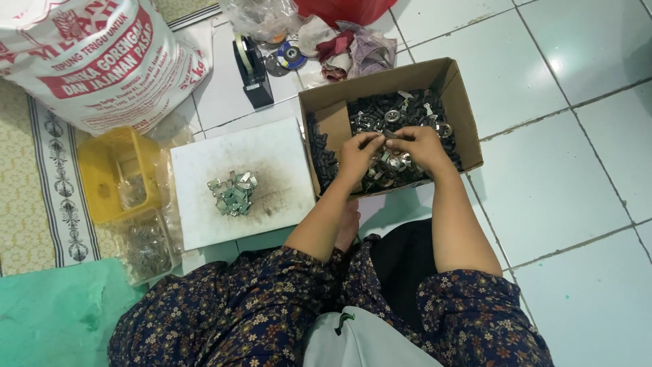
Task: Sorting and inspecting small metal hinges or components from a box and placing them on a board
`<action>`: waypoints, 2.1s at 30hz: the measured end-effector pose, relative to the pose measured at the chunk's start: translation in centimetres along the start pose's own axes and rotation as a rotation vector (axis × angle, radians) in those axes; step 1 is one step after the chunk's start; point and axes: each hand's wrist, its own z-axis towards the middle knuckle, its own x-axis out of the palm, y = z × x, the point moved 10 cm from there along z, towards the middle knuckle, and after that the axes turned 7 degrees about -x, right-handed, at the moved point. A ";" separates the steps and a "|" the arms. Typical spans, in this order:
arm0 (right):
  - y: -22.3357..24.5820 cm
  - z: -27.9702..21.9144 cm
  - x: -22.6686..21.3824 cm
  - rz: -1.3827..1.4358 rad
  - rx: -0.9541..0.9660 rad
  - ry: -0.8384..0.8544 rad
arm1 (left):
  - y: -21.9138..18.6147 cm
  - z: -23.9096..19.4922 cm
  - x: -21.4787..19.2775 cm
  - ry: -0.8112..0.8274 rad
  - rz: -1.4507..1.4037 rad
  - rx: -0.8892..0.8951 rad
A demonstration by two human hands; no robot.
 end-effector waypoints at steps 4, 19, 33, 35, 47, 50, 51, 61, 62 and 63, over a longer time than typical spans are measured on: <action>-0.1 -0.1 0.5 0.107 -0.003 -0.017 | -0.6 -1.5 0.2 0.034 -0.315 -0.094; 0.3 -0.9 0.9 0.454 0.048 -0.046 | -3.7 -3.8 -2.1 -0.156 -0.251 -0.035; 2.4 -1.3 1.2 0.455 -0.069 -0.117 | -3.6 -3.9 -2.6 -0.130 -0.354 0.027; 2.9 -1.6 1.2 0.450 -0.090 -0.128 | -4.0 -4.4 -2.7 -0.131 -0.362 0.032; 3.0 -0.9 1.6 0.418 -0.202 -0.111 | -4.0 -4.6 -3.5 -0.172 -0.347 0.044; 3.1 -0.9 1.5 0.400 -0.202 -0.102 | -3.8 -4.7 -3.6 -0.178 -0.352 0.043; 3.2 -0.9 1.4 0.387 -0.205 -0.099 | -3.8 -4.7 -3.6 -0.178 -0.356 0.040; 4.6 -1.3 1.8 0.381 -0.218 -0.082 | -4.3 -5.1 -3.8 -0.187 -0.318 0.067; 4.9 -1.4 1.8 0.365 -0.221 -0.080 | -4.2 -5.2 -3.8 -0.187 -0.310 0.063; 5.1 -1.5 1.8 0.349 -0.223 -0.078 | -4.2 -5.2 -3.8 -0.186 -0.301 0.060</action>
